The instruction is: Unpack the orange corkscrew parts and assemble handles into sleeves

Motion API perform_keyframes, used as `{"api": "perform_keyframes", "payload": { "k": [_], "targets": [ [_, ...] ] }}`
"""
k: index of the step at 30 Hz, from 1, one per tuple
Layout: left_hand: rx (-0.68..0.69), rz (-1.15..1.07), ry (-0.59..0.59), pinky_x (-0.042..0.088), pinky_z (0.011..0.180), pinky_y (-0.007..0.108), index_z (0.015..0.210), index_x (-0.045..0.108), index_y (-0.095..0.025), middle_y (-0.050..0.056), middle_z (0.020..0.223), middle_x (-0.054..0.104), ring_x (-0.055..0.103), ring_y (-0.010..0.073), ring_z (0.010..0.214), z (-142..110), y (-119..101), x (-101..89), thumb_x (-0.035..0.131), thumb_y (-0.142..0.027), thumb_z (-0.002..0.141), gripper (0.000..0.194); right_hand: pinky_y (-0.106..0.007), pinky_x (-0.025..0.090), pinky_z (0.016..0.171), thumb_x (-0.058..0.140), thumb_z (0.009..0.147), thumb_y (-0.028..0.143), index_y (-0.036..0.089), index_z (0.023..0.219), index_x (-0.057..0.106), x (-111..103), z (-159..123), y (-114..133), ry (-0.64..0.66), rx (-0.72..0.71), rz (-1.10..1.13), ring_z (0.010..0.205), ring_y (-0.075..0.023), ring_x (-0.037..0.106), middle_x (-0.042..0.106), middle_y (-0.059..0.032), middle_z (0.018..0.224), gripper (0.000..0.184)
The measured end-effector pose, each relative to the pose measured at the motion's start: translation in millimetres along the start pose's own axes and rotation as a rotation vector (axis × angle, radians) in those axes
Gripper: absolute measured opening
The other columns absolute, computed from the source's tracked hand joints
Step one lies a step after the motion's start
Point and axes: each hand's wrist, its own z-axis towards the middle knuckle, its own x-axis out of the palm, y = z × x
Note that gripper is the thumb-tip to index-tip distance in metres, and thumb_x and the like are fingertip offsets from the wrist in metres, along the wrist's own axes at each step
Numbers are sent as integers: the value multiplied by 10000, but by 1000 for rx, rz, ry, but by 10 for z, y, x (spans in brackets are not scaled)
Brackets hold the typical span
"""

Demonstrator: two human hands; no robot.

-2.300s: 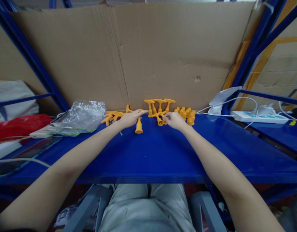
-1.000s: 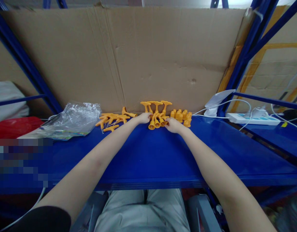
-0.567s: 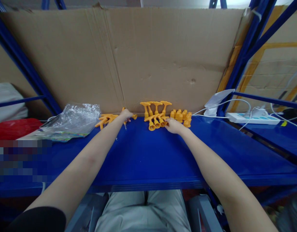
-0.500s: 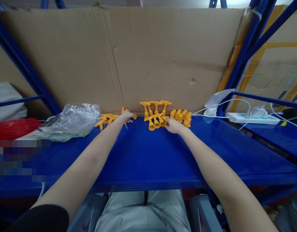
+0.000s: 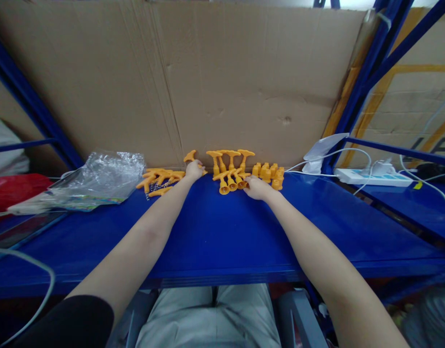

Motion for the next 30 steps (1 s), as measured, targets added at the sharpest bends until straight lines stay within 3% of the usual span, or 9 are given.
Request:
{"api": "perform_keyframes", "payload": {
  "k": [3, 6, 12, 21, 30],
  "targets": [
    [68, -6, -52, 499, 971, 296, 1228, 613, -188, 134, 1291, 635, 623, 215, 1199, -60, -105, -26, 530, -252, 947, 299, -325, 459, 1010, 547, 892, 136, 43, 1216, 641, -2, -4, 14, 13, 9, -7, 1172, -288, 625, 651, -223, 1271, 351],
    [113, 13, -32, 485, 996, 302, 1241, 598, -187, 134, 1287, 620, 608, 225, 1214, -119, -194, -41, 526, -244, 950, 305, -357, 461, 1024, 545, 894, 150, 43, 1211, 643, 14, 0, 6, 10, 12, -9, 1179, -305, 622, 646, -236, 1272, 349],
    [125, 125, 12, 507, 966, 353, 1292, 547, -174, 174, 1328, 549, 619, 270, 1192, -219, -252, -114, 439, -225, 970, 343, -446, 495, 990, 594, 864, 166, 173, 1175, 676, 82, 29, -73, -48, -24, 10, 1158, -336, 634, 683, -168, 1233, 321],
    [77, 178, 46, 510, 962, 354, 1327, 521, -161, 206, 1348, 519, 617, 275, 1195, -203, -265, -194, 401, -172, 948, 398, -341, 484, 1012, 594, 877, 185, 117, 1251, 641, 61, 19, -30, -16, 28, -22, 1167, -275, 644, 649, -178, 1298, 383],
    [100, 166, 53, 513, 948, 382, 1369, 497, -204, 194, 1321, 573, 623, 298, 1188, -192, -235, -198, 425, -217, 934, 441, -358, 506, 975, 581, 873, 166, 130, 1165, 680, 22, 6, -5, -20, -8, -29, 1128, -279, 660, 685, -172, 1235, 311]
  ]
}}
